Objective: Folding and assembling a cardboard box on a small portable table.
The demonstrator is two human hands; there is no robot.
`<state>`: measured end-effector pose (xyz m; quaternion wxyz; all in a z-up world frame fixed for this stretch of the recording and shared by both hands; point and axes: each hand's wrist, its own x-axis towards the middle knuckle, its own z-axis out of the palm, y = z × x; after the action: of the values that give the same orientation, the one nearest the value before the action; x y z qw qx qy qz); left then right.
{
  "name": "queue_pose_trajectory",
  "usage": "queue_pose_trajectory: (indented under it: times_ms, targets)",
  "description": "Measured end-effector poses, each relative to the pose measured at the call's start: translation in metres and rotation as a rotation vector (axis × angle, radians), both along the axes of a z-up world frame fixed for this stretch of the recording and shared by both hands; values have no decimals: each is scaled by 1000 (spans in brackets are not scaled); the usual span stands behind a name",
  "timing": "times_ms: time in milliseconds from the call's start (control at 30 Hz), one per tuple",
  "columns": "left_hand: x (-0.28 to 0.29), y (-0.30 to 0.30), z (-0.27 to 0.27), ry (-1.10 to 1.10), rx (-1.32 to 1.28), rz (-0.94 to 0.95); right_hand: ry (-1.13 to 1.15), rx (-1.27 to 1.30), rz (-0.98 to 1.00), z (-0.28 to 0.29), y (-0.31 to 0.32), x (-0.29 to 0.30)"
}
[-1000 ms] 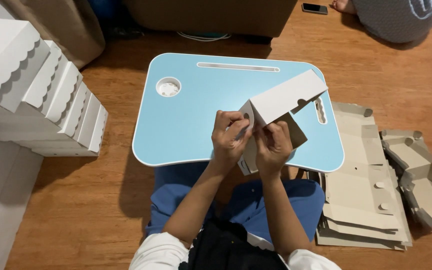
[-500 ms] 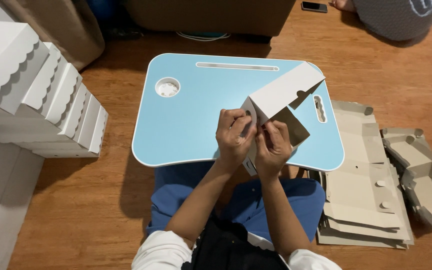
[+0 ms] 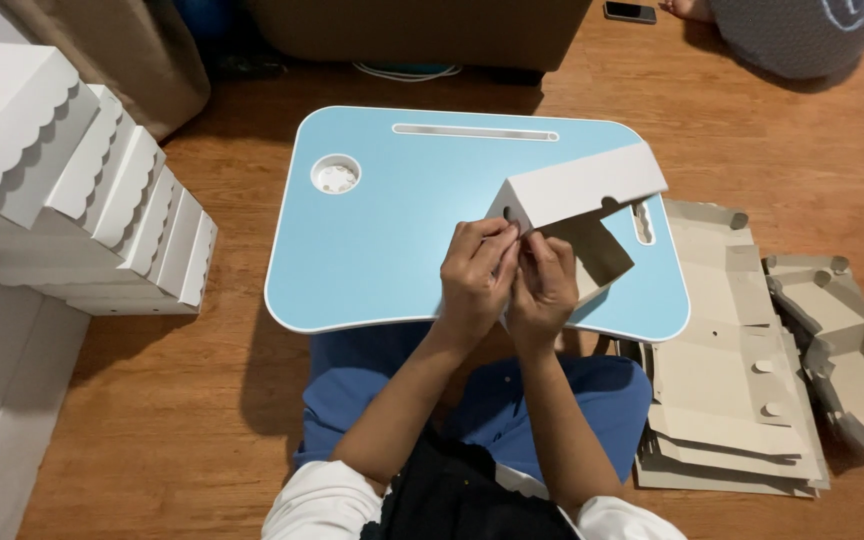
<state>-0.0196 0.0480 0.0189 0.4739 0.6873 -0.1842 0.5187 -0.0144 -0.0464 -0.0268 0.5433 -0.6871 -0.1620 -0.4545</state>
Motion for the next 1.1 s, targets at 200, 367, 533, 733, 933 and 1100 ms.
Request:
queue_pose_trajectory:
  times_ms: [200,367,533,733,933,1100]
  targets:
    - [8,6,-14,53,15,-13,23,-127,98,10,-2,0]
    - [25,22,-27,155,33,-20,17,-221,202,43,-24,-13]
    - [43,29,-43,326,114,-165,104,-170,16,2,-94,-2]
    - [70,30,-63,267,180,-108,145,-39,-60,-47,-146,26]
    - [133,48,-106,235,204,-34,329,-162,165,-32,-122,81]
    - [141,89,-52,353,210,-137,592,-42,419,-45,-117,172]
